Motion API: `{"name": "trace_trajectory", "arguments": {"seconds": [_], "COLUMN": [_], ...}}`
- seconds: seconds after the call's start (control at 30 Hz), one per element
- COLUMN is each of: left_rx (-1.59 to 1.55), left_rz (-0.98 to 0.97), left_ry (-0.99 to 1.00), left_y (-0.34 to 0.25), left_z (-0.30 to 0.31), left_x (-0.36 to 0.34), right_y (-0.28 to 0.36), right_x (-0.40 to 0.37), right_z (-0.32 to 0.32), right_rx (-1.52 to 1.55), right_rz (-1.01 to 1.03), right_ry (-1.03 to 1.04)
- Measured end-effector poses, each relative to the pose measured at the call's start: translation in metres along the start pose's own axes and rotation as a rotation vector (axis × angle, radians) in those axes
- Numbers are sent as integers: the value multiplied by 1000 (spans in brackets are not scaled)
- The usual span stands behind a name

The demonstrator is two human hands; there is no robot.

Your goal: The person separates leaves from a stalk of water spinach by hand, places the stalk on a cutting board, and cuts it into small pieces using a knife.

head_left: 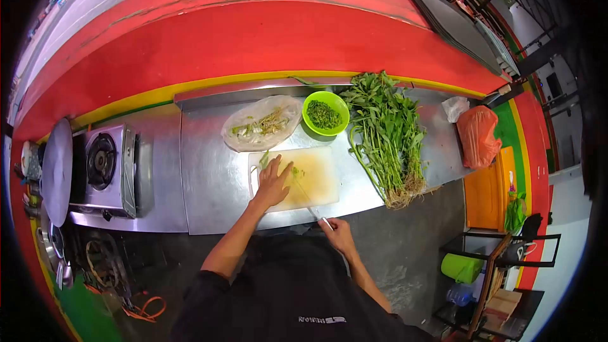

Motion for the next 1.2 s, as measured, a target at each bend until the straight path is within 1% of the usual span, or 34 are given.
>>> {"name": "trace_trajectory", "arguments": {"seconds": [0.03,0.07,0.13,0.17,0.2,0.23,0.27,0.3,0.33,0.37,0.4,0.47,0.5,0.6,0.63,0.9,0.93,1.0,1.03,1.13,1.2], "left_rx": [-69,-139,-155,-126,-97,-120,-118,-94,-70,-61,-66,-96,-96,19,43,16,40,72,44,13,-42], "left_rz": [32,66,88,65,41,-39,-46,-131,-215,-199,-201,-160,-164,-51,-18,4,7,0,13,30,-13], "left_ry": [-69,-141,-136,-155,-169,-180,-175,-162,-154,-99,-99,1,4,-76,-56,-160,-172,-194,-198,-221,-250], "left_y": [1,2,-7,-16,-24,-41,-43,-51,-60,-63,-66,-63,-63,-48,-43,-33,-34,-31,-28,-29,-34], "left_z": [2,4,7,10,12,18,13,4,-1,-10,-13,-22,-20,-9,-9,-3,-3,-3,-5,-3,2], "left_x": [-1,-3,-4,-5,-8,-10,-13,-16,-18,-23,-27,-31,-30,-27,-25,-18,-18,-16,-16,-13,-15], "right_y": [-2,-4,-11,-9,-4,0,4,6,11,15,15,16,16,18,21,20,19,20,19,16,12], "right_x": [2,2,-1,-6,-9,-13,-18,-18,-19,-20,-20,-24,-24,-30,-31,-24,-27,-25,-28,-30,-30], "right_z": [-4,-5,-25,-32,-29,-33,-38,-40,-46,-49,-49,-55,-55,-57,-57,-51,-50,-43,-41,-31,-25], "right_rx": [30,36,463,566,575,690,802,805,872,938,937,1005,1009,1038,1033,991,1001,926,900,802,806], "right_rz": [-5,-9,-277,-345,-342,-409,-475,-472,-472,-473,-475,-542,-540,-567,-565,-586,-585,-561,-620,-626,-614], "right_ry": [64,58,355,449,443,528,614,611,661,710,705,759,756,816,813,884,884,864,836,809,817]}}
Point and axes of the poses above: each hand's wrist, its own x-axis towards the middle knuckle, its own z-axis out of the back of the hand, y = z × x, the point moved 8 cm from there along x, towards the middle knuckle, and after that the axes turned 11 degrees about -z, right-handed, at the moved point
